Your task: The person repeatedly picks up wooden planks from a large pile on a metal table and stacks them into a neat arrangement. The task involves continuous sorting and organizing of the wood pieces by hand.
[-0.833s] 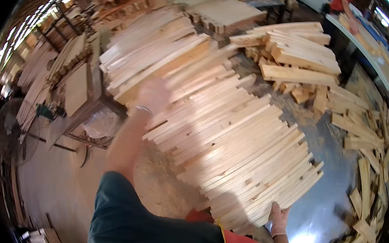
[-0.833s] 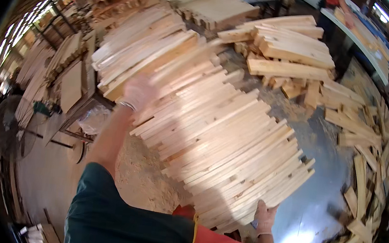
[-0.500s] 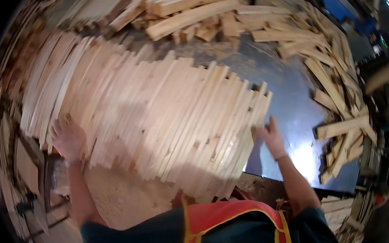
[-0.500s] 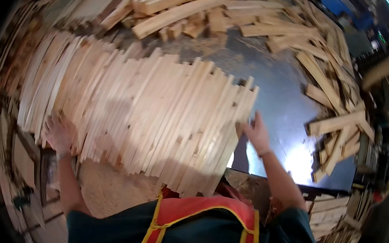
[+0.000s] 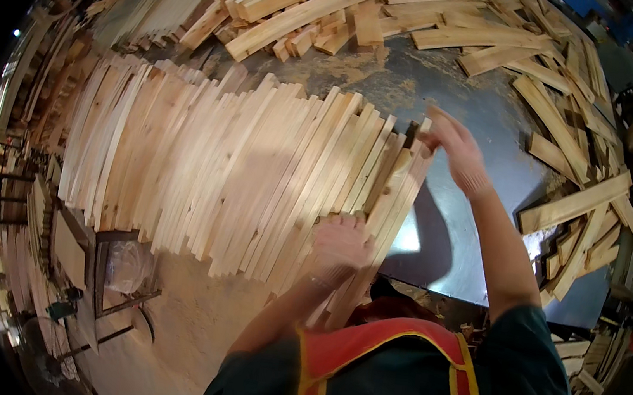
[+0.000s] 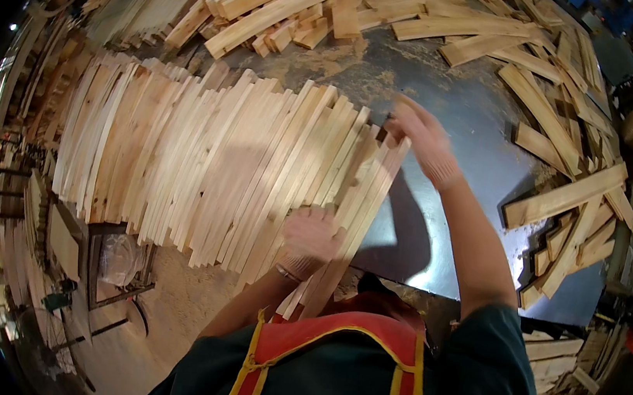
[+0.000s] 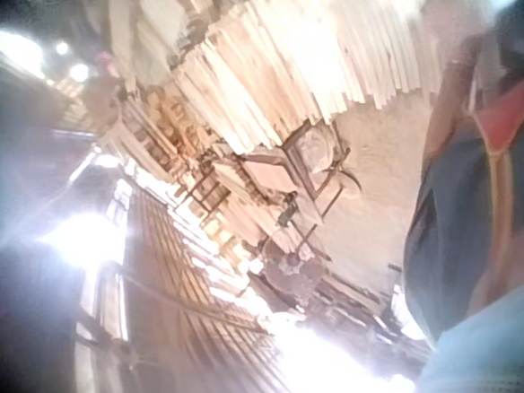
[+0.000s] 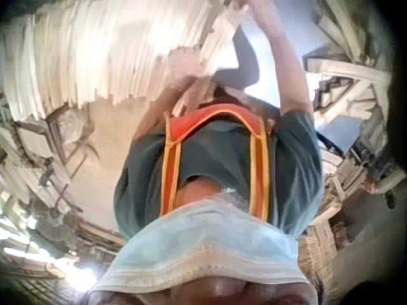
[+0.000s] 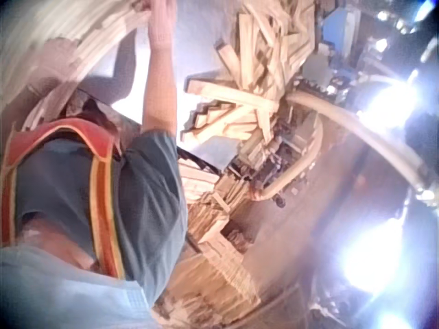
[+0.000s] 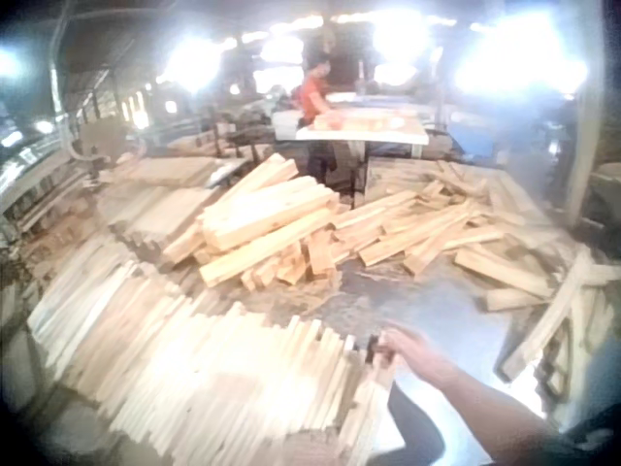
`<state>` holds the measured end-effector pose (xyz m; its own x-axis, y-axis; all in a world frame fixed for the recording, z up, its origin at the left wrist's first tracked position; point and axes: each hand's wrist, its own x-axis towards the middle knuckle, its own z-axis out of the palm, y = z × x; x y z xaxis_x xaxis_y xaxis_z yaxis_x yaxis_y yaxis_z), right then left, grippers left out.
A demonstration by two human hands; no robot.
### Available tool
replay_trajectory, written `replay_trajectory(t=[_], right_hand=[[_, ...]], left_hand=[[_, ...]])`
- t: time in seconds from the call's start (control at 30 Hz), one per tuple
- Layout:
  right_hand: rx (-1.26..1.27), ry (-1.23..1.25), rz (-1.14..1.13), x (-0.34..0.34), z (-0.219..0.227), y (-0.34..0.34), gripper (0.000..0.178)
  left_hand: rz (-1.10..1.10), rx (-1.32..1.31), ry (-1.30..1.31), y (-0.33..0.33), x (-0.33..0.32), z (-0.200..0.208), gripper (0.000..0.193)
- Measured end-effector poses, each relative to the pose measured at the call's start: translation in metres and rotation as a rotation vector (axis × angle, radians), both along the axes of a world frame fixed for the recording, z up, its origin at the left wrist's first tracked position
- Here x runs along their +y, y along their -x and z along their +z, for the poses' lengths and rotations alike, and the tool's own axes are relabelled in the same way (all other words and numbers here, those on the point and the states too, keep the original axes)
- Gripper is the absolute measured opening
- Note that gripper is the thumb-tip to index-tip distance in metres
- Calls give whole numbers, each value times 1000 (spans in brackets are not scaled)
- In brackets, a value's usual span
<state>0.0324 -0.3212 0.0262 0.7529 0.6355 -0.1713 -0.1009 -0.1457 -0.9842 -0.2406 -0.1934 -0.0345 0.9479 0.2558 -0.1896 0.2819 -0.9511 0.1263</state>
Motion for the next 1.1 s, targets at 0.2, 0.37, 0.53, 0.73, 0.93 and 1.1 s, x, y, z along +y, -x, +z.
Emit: replay_trajectory(t=[0.2,0.37,0.53,0.73,0.93,1.1], right_hand=[[114,285,20,-100,-70,91,66],[695,-8,217,-56,-77,154,61],[592,-22,-95,-42,-93,179,69],[455,22,-239,-22,-135,201,59],[419,161,-328,-13,-121,211,57],[366,168,-341,-19,-139,209,60]], left_hand=[[-182,-747,253,-88,16,191,37],[-324,-910,-14,-75,42,244,34],[234,-312,299,9,105,124,52],[426,-142,990,69,186,33,53],[436,-28,144,99,259,86,44],[428,-182,-83,164,432,102,50]])
